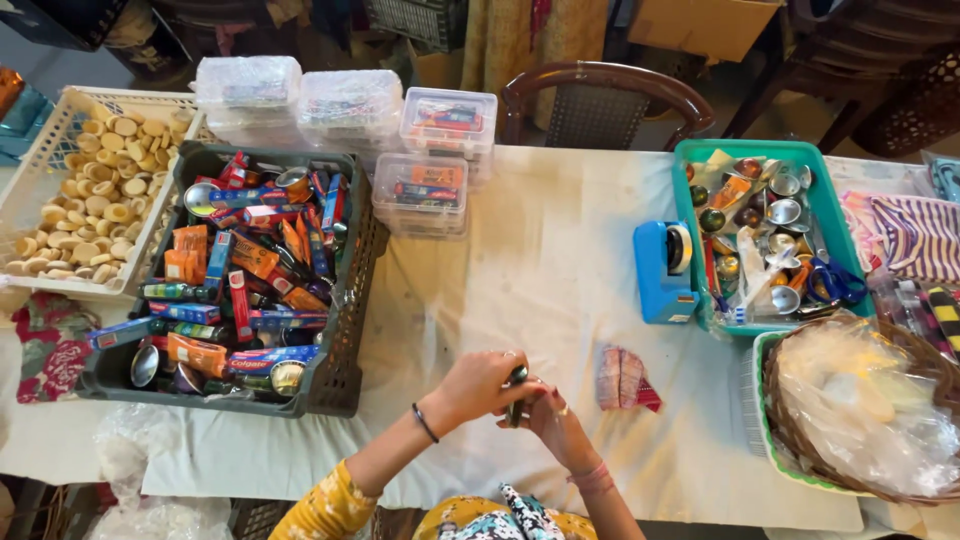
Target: The person places a small plastic container into a larger clear plastic box, then wraps the box in bubble wrap and secures it with tape. They then pick up several small tubes and a red cloth from a basket and place them on the table.
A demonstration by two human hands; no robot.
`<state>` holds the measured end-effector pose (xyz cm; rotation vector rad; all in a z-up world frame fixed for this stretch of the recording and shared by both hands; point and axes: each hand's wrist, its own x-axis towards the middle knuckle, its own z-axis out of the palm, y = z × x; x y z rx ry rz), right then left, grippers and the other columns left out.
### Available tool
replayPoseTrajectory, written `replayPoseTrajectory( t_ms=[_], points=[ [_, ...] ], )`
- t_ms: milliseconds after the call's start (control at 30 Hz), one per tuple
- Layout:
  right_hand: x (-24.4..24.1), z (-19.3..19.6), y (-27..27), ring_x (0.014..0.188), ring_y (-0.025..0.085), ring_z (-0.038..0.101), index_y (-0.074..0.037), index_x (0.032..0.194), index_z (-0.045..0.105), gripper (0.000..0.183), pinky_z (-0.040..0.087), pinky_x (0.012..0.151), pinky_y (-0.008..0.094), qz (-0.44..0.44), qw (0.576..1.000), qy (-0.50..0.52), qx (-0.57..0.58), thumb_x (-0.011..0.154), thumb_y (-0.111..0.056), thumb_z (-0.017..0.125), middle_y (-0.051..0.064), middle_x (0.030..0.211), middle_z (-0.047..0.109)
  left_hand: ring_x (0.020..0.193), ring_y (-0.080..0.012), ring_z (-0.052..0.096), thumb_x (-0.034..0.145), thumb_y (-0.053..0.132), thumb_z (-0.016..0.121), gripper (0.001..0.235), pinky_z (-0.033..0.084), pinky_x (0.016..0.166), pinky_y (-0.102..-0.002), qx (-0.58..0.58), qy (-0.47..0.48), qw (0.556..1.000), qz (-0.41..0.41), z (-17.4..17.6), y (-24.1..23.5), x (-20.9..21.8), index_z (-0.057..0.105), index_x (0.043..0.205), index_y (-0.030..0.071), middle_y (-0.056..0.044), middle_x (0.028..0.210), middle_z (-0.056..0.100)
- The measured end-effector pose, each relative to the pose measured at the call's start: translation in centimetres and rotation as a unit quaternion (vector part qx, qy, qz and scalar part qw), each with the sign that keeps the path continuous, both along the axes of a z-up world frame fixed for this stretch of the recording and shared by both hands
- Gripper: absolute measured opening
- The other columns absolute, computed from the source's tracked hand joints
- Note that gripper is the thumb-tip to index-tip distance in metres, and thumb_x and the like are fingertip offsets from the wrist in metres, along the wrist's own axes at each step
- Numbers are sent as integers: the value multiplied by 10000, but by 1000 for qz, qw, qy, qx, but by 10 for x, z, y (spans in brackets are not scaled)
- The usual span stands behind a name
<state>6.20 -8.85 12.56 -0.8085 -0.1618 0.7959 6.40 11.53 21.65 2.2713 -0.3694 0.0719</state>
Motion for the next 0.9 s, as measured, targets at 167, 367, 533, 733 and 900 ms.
replayPoseTrajectory(
  t_ms=[167, 367, 533, 733, 900],
  points=[
    [30, -118, -30, 799, 207, 642, 44, 1397, 633, 446, 551, 712, 344, -32, 999, 17, -24, 1150, -321, 560, 122, 935, 647, 625, -263, 696, 937, 560, 660, 456, 541, 511, -400, 318, -144, 932, 97, 13, 50, 37, 712, 823, 122, -89, 702, 691],
    [54, -166, -60, 819, 132, 690, -55, 1266, 635, 364, 637, 713, 338, -171, 927, -13, -334, 937, -120, 494, 21, 1060, 711, 857, -359, 719, 1015, 112, 629, 102, 567, 732, -458, 117, -165, 880, 430, -1, 229, 70, 723, 1031, 78, -158, 949, 746],
    [43, -165, -60, 790, 197, 741, -2, 1224, 620, 294, 628, 633, 340, -216, 928, 31, -303, 970, -151, 629, 114, 1034, 723, 1004, -386, 669, 901, 35, 651, 263, 541, 873, -456, 87, -74, 877, 468, -63, 270, 72, 603, 1152, -27, -225, 1091, 653],
    [43, -179, -66, 721, 214, 735, 9, 1208, 615, 304, 622, 564, 341, -214, 923, 8, -321, 948, -141, 664, 112, 1070, 737, 1130, -454, 590, 818, -16, 717, 535, 514, 946, -468, 247, -62, 838, 482, -85, 270, 70, 530, 1318, -52, -248, 1321, 466],
    [43, -182, -71, 695, 224, 746, -24, 1229, 607, 316, 618, 551, 332, -187, 930, 17, -316, 947, -155, 663, 113, 1047, 728, 1131, -476, 608, 942, -42, 684, 563, 542, 939, -489, 355, -13, 810, 466, -96, 290, 74, 503, 1474, -13, -241, 1361, 474]
  ],
)
